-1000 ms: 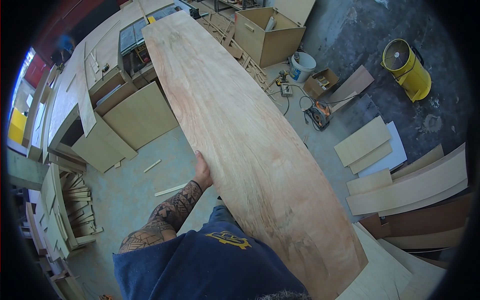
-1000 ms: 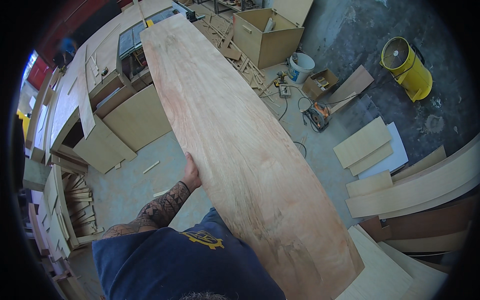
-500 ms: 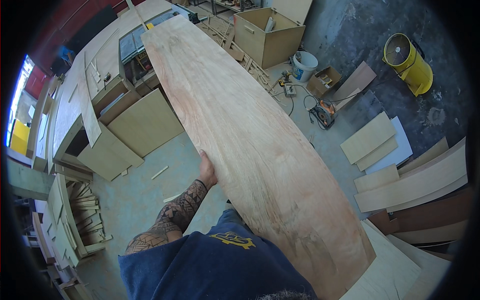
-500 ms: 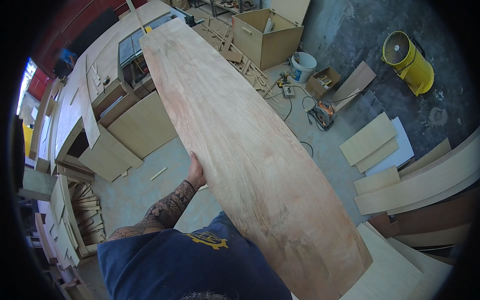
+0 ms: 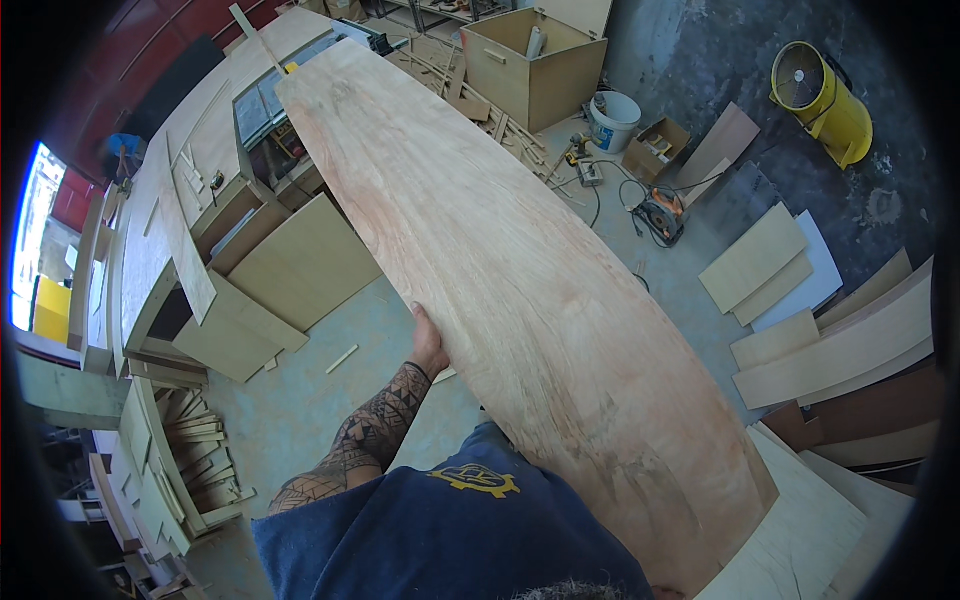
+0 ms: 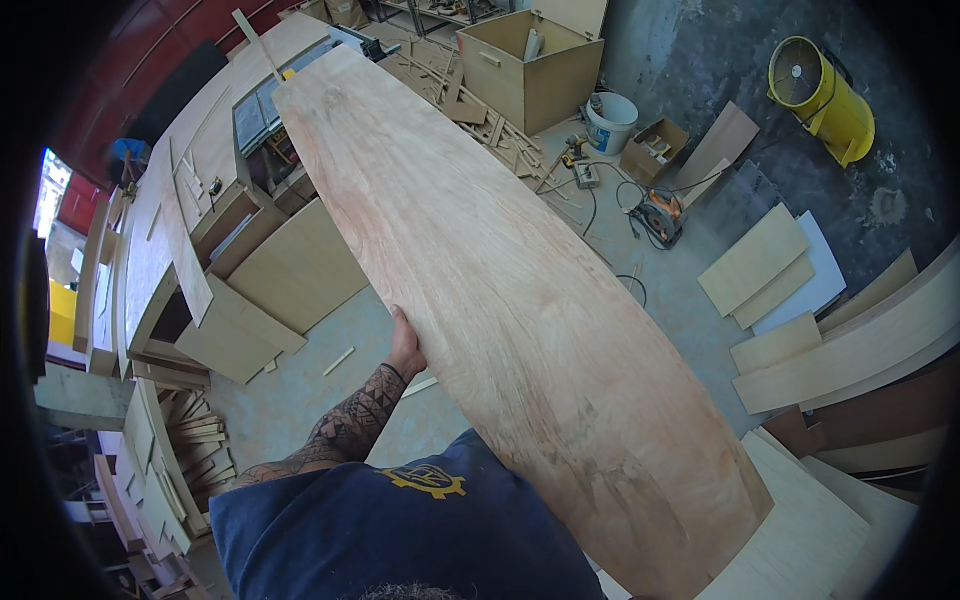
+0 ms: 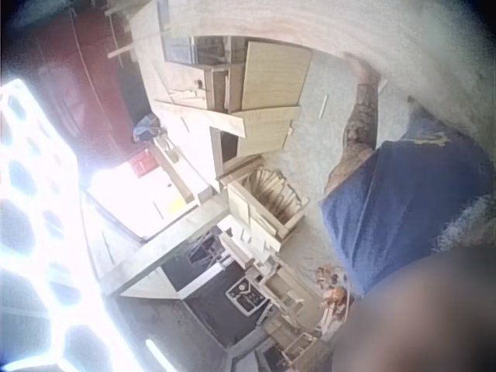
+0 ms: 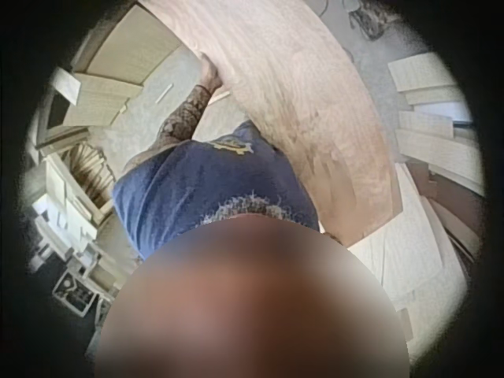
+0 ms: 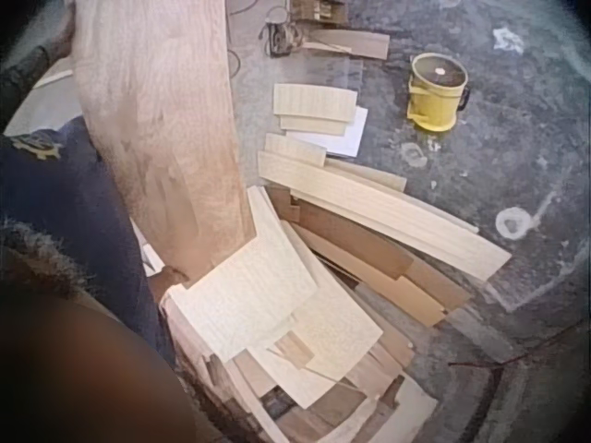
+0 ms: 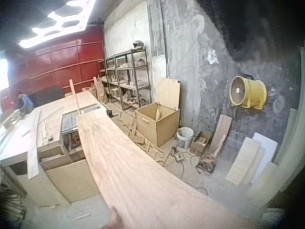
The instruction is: Cutting large wood panels using a table saw and a tape measure.
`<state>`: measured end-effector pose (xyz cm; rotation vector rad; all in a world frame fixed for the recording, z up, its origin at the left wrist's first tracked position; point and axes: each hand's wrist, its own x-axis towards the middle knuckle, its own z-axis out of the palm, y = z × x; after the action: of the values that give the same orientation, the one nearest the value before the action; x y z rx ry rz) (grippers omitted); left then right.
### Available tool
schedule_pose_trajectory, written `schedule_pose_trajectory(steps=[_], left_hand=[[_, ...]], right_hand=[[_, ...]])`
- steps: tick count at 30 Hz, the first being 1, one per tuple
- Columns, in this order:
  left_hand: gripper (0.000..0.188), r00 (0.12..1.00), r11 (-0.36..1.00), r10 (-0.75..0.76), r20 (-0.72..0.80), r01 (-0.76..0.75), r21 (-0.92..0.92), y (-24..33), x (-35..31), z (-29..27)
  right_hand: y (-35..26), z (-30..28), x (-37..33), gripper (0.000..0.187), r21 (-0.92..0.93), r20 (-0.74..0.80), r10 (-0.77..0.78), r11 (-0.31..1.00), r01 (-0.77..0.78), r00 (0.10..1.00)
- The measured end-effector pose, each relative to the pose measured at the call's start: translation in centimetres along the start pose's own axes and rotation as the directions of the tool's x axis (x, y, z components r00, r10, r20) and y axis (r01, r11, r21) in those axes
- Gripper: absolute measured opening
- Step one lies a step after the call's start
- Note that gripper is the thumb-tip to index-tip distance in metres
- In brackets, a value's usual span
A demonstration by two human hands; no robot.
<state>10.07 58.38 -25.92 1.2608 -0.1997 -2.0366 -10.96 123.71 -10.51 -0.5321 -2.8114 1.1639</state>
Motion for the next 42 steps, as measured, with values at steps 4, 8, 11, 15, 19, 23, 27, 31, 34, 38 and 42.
schedule_pose_trajectory(steps=[4, 8, 11, 15, 19, 23, 27, 31, 34, 38, 42], left_hand=[[0.095, 1.0, 1.0, 0.017, 0.02, -0.017, 0.008, 1.0, 0.0, 0.7], [0.09, 0.999, 1.0, 0.028, 0.031, -0.028, 0.008, 2.0, 0.9, -0.1], [0.09, 0.997, 0.998, 0.056, 0.053, -0.056, 0.005, 2.4, 2.0, -1.1], [0.091, 1.0, 1.0, 0.02, -0.001, -0.02, -0.003, 3.8, 2.7, -0.7], [0.092, 0.999, 0.999, 0.04, -0.008, -0.04, 0.001, 4.6, 3.9, -1.6], [0.092, 0.999, 0.999, 0.034, -0.012, -0.034, -0.009, 5.8, 4.4, -1.2], [0.093, 0.996, 0.998, 0.057, 0.067, -0.055, -0.026, 7.2, 5.3, -1.7], [0.092, 0.998, 0.999, 0.05, 0.038, -0.049, -0.021, 8.6, 6.5, -1.9], [0.091, 0.998, 0.998, 0.054, 0.011, -0.054, -0.015, 9.8, 7.8, -2.5], [0.09, 0.997, 0.998, 0.07, -0.009, -0.07, -0.002, 11.2, 9.1, -3.4], [0.09, 0.997, 0.997, 0.08, -0.018, -0.08, -0.004, 12.2, 8.7, -2.3]], right_hand=[[0.3, 1.3, -1.5, 0.073, 0.025, 0.013, 0.039, 0.999, -0.04, 0.999], [0.5, 2.6, -2.7, 0.073, 0.05, 0.032, 0.073, 0.996, -0.074, 0.997], [0.5, 3.4, -3.2, 0.073, 0.064, 0.047, 0.09, 0.994, -0.093, 0.995], [0.5, 4.4, -3.7, 0.072, 0.082, 0.061, 0.109, 0.99, -0.114, 0.992], [0.4, 5.5, -4.0, 0.072, 0.1, 0.085, 0.123, 0.986, -0.132, 0.989], [0.7, 6.0, -4.7, 0.072, 0.12, 0.088, 0.145, 0.981, -0.155, 0.986], [0.9, 6.8, -5.5, 0.072, 0.147, 0.094, 0.165, 0.973, -0.178, 0.982], [1.2, 7.5, -6.2, 0.072, 0.173, 0.096, 0.185, 0.965, -0.199, 0.978], [1.3, 7.9, -6.6, 0.072, 0.187, 0.104, 0.196, 0.959, -0.213, 0.975], [1.3, 8.6, -6.8, 0.072, 0.203, 0.126, 0.205, 0.953, -0.227, 0.971], [1.4, 9.3, -7.3, 0.072, 0.22, 0.136, 0.216, 0.945, -0.242, 0.967]])
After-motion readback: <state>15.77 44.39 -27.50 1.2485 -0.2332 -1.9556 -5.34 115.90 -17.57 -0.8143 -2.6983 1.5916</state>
